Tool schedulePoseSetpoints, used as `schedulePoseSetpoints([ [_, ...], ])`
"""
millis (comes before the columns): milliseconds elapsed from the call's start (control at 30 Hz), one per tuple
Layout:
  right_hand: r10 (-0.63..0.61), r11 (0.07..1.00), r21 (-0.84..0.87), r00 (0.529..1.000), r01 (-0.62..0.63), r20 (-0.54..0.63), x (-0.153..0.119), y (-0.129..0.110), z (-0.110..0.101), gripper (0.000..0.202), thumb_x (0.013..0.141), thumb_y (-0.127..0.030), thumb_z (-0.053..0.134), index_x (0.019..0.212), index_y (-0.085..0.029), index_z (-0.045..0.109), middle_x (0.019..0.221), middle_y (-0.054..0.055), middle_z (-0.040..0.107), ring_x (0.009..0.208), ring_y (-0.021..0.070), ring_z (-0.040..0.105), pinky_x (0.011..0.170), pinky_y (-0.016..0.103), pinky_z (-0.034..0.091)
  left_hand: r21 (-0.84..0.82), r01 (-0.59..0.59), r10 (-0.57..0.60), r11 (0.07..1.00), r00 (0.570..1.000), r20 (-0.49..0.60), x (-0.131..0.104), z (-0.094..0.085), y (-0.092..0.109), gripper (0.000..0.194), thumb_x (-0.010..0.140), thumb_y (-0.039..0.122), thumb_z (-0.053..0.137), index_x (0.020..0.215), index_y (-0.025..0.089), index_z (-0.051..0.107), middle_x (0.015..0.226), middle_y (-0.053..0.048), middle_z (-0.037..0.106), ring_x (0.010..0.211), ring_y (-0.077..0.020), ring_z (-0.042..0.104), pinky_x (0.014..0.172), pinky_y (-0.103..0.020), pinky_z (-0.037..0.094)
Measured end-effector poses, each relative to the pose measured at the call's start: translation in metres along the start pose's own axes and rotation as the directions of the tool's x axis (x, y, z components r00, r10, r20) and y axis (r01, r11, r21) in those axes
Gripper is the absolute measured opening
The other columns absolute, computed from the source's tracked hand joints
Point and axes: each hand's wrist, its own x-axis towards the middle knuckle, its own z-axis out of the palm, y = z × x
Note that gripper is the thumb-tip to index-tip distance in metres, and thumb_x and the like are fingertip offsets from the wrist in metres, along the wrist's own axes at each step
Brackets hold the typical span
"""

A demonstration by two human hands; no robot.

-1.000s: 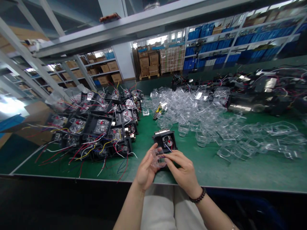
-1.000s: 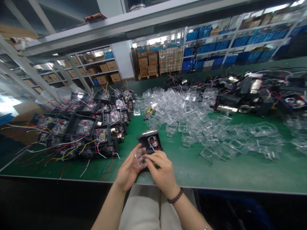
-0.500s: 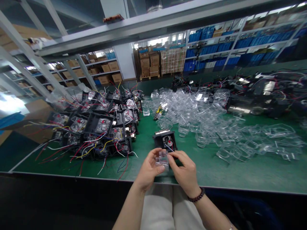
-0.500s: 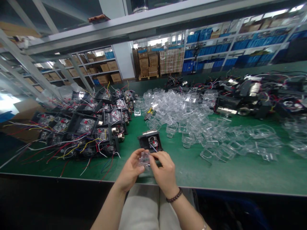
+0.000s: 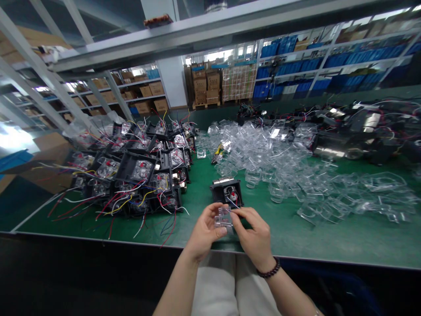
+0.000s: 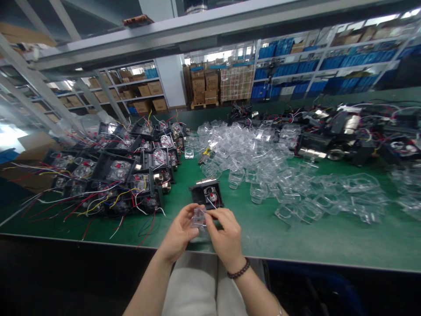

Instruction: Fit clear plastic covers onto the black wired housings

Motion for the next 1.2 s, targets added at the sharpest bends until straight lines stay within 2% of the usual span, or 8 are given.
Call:
schedulePoseSetpoints([
  [400, -0.061, 0.998, -0.026, 0.997, 0.062, 0.047, 0.0013, -0.0001, 0.0008, 0.009, 0.081, -0.020, 0.056, 0.076, -0.020, 0.064, 0.071, 0.005, 0.066, 0.068, 0.0173, 0.060, 0.065, 0.032, 0.049, 0.005, 0.006, -0.006, 1.000, 1.000, -0.005, 0.0001, 0.0002, -0.0004, 0.063, 0.054, 0.028, 0.082, 0.110, 0.022, 0.054, 0.121, -0.010, 0.057, 0.111, -0.0258, 0.052, 0.093, -0.037, 0.040],
  [533, -0.050, 0.998, -0.020, 0.998, 0.051, 0.036, 0.0010, 0.0010, 0.0007, 0.010, 0.081, -0.021, 0.057, 0.077, -0.020, 0.065, 0.072, 0.005, 0.066, 0.069, 0.0176, 0.060, 0.065, 0.032, 0.050, 0.032, 0.016, -0.017, 0.999, 1.000, 0.017, -0.0006, 0.0016, 0.0008, 0.062, 0.055, 0.026, 0.082, 0.109, 0.022, 0.053, 0.120, -0.010, 0.057, 0.109, -0.0245, 0.054, 0.090, -0.035, 0.041],
  [867, -0.092, 0.995, -0.035, 0.993, 0.095, 0.077, 0.0025, 0.0023, 0.0018, 0.011, 0.081, -0.020, 0.058, 0.082, -0.021, 0.069, 0.071, 0.004, 0.065, 0.069, 0.0175, 0.057, 0.062, 0.031, 0.048, 0.010, -0.012, 0.012, 1.000, 1.000, -0.019, 0.0011, 0.0025, 0.0013, 0.060, 0.056, 0.030, 0.081, 0.107, 0.021, 0.051, 0.120, -0.010, 0.057, 0.106, -0.0221, 0.055, 0.087, -0.031, 0.042],
  [1033, -0.113, 0.992, -0.047, 0.993, 0.114, 0.018, 0.0004, 0.0027, 0.0005, 0.011, 0.081, -0.019, 0.058, 0.083, -0.021, 0.069, 0.071, 0.004, 0.064, 0.068, 0.0165, 0.057, 0.061, 0.030, 0.048, 0.059, 0.002, -0.002, 0.998, 1.000, -0.015, -0.0005, 0.0040, 0.0025, 0.059, 0.054, 0.028, 0.082, 0.104, 0.019, 0.052, 0.120, -0.011, 0.057, 0.106, -0.0240, 0.055, 0.088, -0.033, 0.042],
  [1200, -0.073, 0.997, 0.011, 0.997, 0.073, -0.023, -0.0018, 0.0025, -0.0017, 0.006, 0.077, -0.015, 0.063, 0.078, -0.020, 0.066, 0.070, 0.002, 0.065, 0.066, 0.0154, 0.059, 0.061, 0.028, 0.048, 0.073, 0.033, -0.033, 0.997, 0.999, -0.004, -0.0011, 0.0040, 0.0029, 0.060, 0.053, 0.026, 0.083, 0.104, 0.020, 0.052, 0.120, -0.012, 0.058, 0.106, -0.0249, 0.056, 0.087, -0.033, 0.043],
])
